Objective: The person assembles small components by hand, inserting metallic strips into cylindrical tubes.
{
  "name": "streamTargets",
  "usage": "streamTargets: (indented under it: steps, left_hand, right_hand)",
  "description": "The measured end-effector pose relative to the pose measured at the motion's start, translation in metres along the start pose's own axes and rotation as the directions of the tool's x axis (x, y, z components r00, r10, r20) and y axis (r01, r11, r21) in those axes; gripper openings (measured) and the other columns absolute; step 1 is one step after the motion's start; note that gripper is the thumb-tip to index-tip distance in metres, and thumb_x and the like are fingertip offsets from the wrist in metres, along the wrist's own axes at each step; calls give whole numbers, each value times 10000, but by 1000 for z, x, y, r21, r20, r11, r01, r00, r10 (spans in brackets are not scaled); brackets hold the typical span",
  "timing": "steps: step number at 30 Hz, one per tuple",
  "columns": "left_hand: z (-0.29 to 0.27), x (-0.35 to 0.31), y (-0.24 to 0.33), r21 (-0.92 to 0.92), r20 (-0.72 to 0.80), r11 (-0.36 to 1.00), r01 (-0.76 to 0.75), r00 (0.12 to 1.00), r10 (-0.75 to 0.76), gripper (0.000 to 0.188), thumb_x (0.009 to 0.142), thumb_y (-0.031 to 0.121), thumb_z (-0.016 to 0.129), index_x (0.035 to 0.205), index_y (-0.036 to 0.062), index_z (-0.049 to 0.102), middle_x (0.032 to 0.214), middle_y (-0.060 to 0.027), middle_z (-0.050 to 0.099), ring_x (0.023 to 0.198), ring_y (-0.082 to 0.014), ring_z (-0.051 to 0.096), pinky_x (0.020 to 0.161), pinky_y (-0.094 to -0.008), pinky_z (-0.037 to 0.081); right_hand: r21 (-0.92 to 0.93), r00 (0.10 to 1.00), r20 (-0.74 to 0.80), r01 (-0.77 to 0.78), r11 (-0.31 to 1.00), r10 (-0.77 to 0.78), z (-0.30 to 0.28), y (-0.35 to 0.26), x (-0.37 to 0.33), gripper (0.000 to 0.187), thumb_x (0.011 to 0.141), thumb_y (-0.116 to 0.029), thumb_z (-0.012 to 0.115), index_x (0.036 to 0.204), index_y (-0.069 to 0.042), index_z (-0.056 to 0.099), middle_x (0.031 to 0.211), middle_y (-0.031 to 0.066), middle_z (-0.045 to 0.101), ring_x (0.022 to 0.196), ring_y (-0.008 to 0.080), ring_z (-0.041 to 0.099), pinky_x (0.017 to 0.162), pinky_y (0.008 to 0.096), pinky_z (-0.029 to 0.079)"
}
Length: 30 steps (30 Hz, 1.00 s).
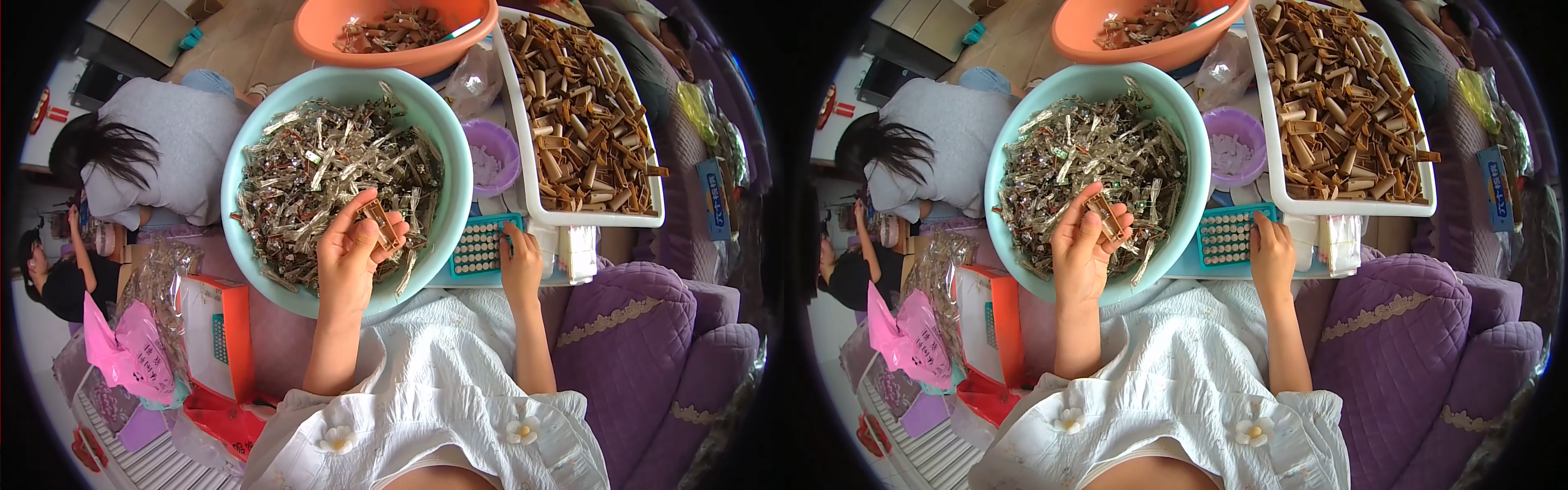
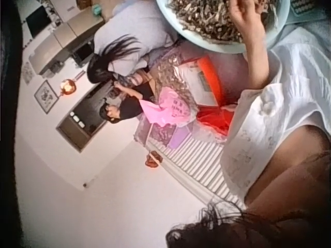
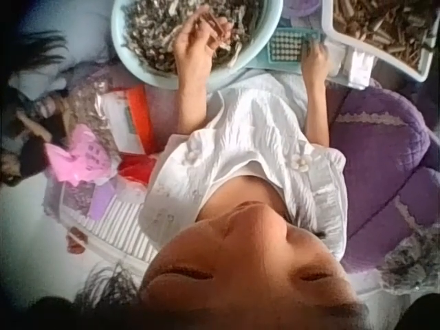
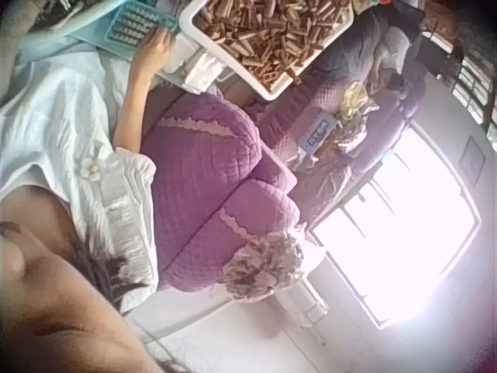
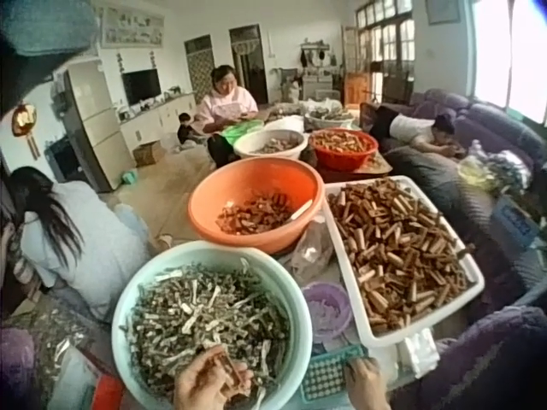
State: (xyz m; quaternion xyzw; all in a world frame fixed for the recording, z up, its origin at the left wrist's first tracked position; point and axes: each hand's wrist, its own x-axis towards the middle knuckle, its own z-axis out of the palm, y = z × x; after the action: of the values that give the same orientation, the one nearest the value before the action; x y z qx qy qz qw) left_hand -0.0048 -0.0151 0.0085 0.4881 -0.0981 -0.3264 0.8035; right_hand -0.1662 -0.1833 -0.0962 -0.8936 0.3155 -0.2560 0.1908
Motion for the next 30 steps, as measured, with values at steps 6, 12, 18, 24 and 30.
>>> streamTargets:
  steps: [6,12,18,24,30]
  left_hand:
    - [-3,1,-1,-54,25,998,34,999,-33,368,833,96,503,1181,18,413,967,-152,566,848,-224,589,736,-322,512]
    - [-6,0,-1,-48,50,998,51,998,-49,375,832,110,511,1178,11,409,970,-150,566,847,-222,589,741,-323,508]
    - [-10,0,2,-37,73,995,89,994,-87,369,837,124,507,1173,6,411,969,-135,565,848,-212,588,748,-316,503]
    - [-15,-1,1,-36,70,994,101,993,-98,354,843,127,496,1169,15,419,971,-130,569,851,-201,588,750,-309,500]
    - [-16,0,0,-53,69,994,97,993,-93,340,838,115,502,1154,16,429,972,-126,568,846,-203,590,737,-308,507]
  right_hand:
    - [3,1000,15,26,1000,-26,1,-2,5,228,722,8,533,945,-37,541,734,102,569,696,259,536,607,347,443]
    - [-9,996,9,91,996,-91,0,2,5,208,707,16,544,909,-34,551,728,103,573,680,251,543,609,345,446]
    - [-41,984,35,174,984,-172,-3,7,3,202,695,12,552,890,-37,556,695,95,573,652,245,548,603,339,449]
    - [-16,990,62,126,992,-125,-7,-2,7,191,698,-8,555,888,-35,555,701,97,580,658,253,549,611,342,448]
    - [-3,993,118,28,1000,-27,-6,-4,13,185,704,-29,560,887,-49,548,721,93,581,672,268,550,609,352,445]
